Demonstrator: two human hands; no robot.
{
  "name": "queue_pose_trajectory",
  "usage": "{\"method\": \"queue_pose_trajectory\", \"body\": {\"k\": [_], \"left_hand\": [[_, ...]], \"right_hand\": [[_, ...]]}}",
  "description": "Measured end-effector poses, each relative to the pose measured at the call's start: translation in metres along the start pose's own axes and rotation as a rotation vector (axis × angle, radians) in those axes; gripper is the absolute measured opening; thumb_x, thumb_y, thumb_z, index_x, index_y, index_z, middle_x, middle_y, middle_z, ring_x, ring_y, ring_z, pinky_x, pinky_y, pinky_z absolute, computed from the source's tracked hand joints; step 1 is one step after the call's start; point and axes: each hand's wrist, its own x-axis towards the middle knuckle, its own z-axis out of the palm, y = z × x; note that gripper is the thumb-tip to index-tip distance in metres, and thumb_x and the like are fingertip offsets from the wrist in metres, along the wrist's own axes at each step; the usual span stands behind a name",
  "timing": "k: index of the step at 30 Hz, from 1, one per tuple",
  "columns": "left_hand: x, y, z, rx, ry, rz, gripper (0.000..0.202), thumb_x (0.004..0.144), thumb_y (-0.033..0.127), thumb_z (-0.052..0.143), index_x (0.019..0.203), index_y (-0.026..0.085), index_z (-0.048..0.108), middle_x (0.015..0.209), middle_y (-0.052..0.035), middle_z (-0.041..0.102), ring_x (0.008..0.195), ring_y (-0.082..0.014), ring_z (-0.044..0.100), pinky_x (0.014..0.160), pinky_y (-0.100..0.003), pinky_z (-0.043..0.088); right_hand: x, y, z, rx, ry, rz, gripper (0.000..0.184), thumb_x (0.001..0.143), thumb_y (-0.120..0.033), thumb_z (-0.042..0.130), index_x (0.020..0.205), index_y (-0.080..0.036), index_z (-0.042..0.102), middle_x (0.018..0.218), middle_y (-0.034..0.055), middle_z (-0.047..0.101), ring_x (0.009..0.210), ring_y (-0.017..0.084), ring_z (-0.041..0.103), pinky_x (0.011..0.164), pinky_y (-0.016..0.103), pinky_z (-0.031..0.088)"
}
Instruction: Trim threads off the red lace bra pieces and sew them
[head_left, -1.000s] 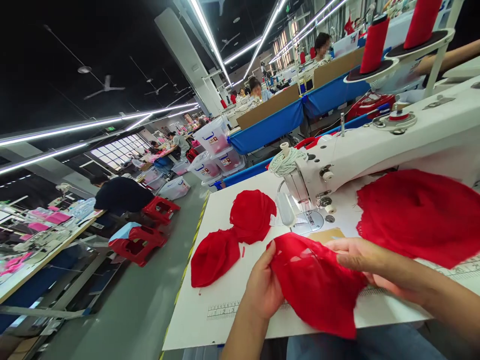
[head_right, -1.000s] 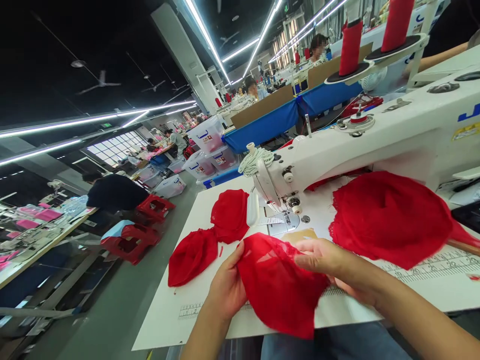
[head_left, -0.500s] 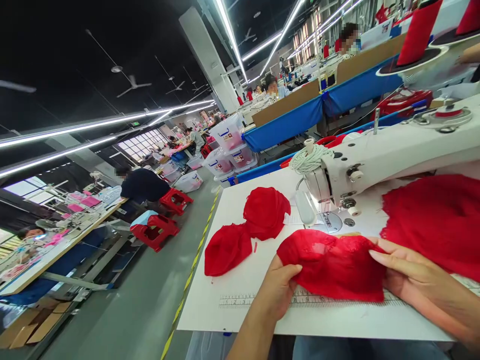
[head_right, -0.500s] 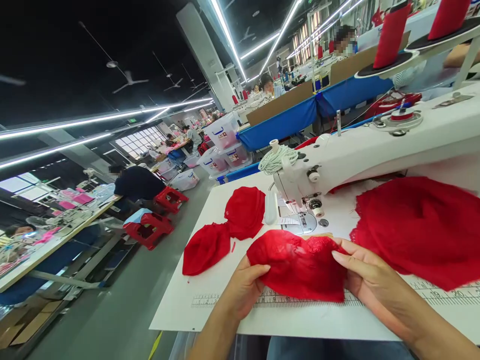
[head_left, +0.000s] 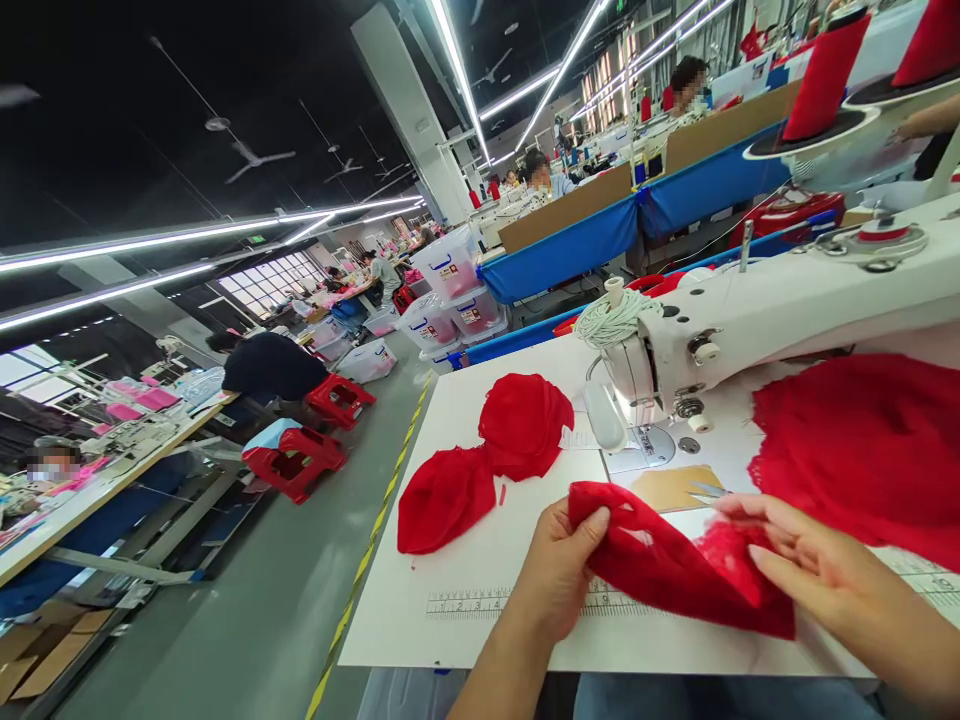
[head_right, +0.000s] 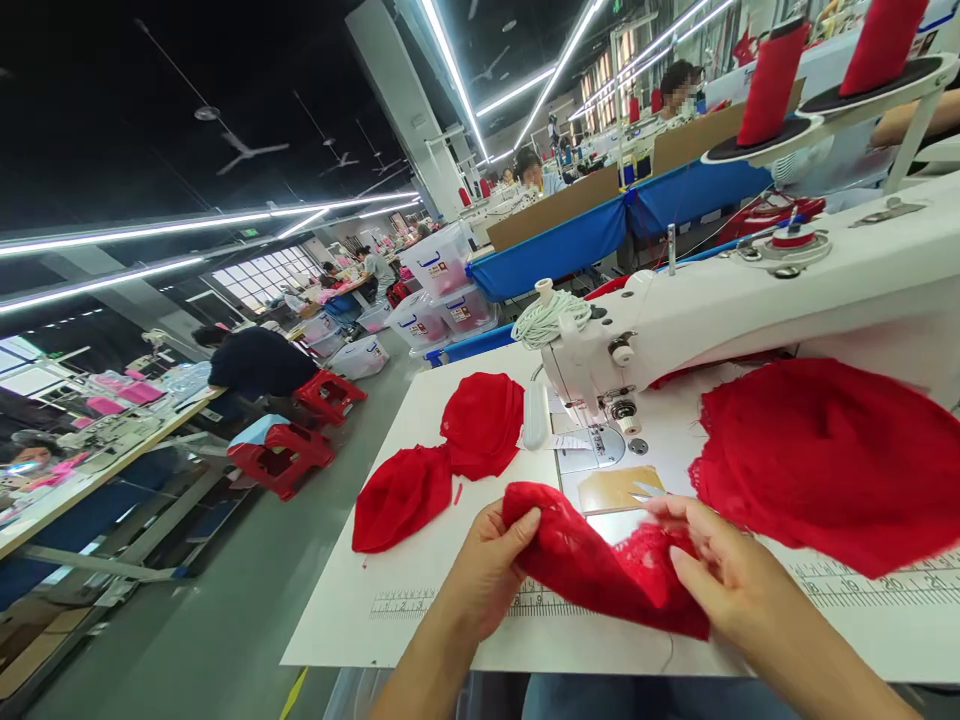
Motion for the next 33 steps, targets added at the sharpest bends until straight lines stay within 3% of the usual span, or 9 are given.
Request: {"method": "queue_pose_trajectory", "body": {"k": [3,7,12,15,17,20,22,26,33], "left_hand": [[0.001,0.0,0.013,0.16,-0.163,-0.048,0.023,0.074,0.031,0.075,0.09,0.014,0.072,0.08,-0.0049,0.072,0.077,-0.0176,0.064,0.074,-0.027,0.046],[0.008,0.002,0.024,0.201,-0.151,-0.06,0.025,0.07,0.031,0.078,0.087,0.016,0.067,0.075,-0.0017,0.071,0.067,-0.0151,0.062,0.065,-0.025,0.044],[0.016,0.011,0.019,0.318,-0.079,-0.025,0.029,0.067,0.04,0.079,0.075,0.014,0.07,0.062,-0.002,0.066,0.06,-0.0146,0.058,0.06,-0.024,0.042],[0.018,0.013,0.015,0.35,-0.086,-0.033,0.031,0.069,0.044,0.077,0.072,0.014,0.071,0.055,0.0022,0.058,0.045,-0.0072,0.042,0.045,-0.02,0.031],[0.018,0.013,0.013,0.35,-0.092,-0.063,0.033,0.069,0.045,0.076,0.07,0.013,0.07,0.055,0.0026,0.056,0.041,-0.006,0.039,0.041,-0.02,0.028],[0.018,0.01,0.016,0.291,-0.099,-0.082,0.034,0.07,0.046,0.076,0.071,0.013,0.07,0.063,-0.0011,0.063,0.052,-0.011,0.055,0.051,-0.022,0.044],[0.016,0.008,0.02,0.268,-0.116,-0.067,0.033,0.072,0.045,0.075,0.076,0.013,0.073,0.07,-0.0033,0.067,0.064,-0.0146,0.06,0.063,-0.025,0.051],[0.011,0.005,0.025,0.29,-0.14,-0.006,0.033,0.076,0.045,0.073,0.087,0.014,0.078,0.077,-0.0057,0.071,0.07,-0.0182,0.063,0.065,-0.027,0.052],[0.008,0.003,0.021,0.279,-0.135,-0.028,0.034,0.076,0.046,0.073,0.09,0.015,0.079,0.081,-0.007,0.072,0.072,-0.0191,0.063,0.064,-0.028,0.053]], "right_hand": [[-0.008,-0.013,0.014,-0.247,0.212,-0.27,0.032,0.083,-0.05,0.058,0.106,-0.03,0.069,0.119,0.0079,0.069,0.114,0.034,0.06,0.096,0.049,0.046],[-0.006,-0.038,0.033,-0.215,0.115,-0.149,0.021,0.086,-0.046,0.057,0.083,-0.027,0.065,0.075,0.0006,0.071,0.063,0.021,0.063,0.059,0.031,0.049],[0.004,-0.034,0.035,-0.189,0.175,-0.134,0.021,0.087,-0.043,0.053,0.081,-0.026,0.065,0.073,-0.0005,0.07,0.062,0.019,0.061,0.057,0.028,0.047],[0.008,-0.026,0.035,-0.218,0.126,-0.159,0.02,0.089,-0.041,0.051,0.081,-0.026,0.063,0.066,-0.0016,0.067,0.058,0.018,0.061,0.056,0.028,0.048],[0.009,-0.025,0.036,-0.269,0.193,-0.268,0.016,0.088,-0.037,0.052,0.089,-0.025,0.063,0.073,0.0009,0.069,0.062,0.019,0.065,0.057,0.029,0.051],[0.009,-0.03,0.037,-0.374,0.356,-0.56,0.016,0.088,-0.026,0.053,0.1,-0.025,0.064,0.093,0.0065,0.071,0.078,0.022,0.069,0.068,0.033,0.054],[0.009,-0.035,0.038,-0.378,0.294,-0.641,0.015,0.091,-0.023,0.052,0.101,-0.027,0.064,0.099,0.0059,0.071,0.079,0.02,0.068,0.066,0.03,0.055],[0.011,-0.041,0.041,-0.302,0.121,-0.511,0.011,0.087,-0.021,0.056,0.087,-0.026,0.065,0.086,0.002,0.07,0.059,0.015,0.061,0.048,0.024,0.05],[0.015,-0.042,0.043,-0.215,0.096,-0.464,0.017,0.088,-0.025,0.054,0.082,-0.026,0.07,0.081,0.0021,0.072,0.07,0.018,0.066,0.061,0.028,0.054]]}}
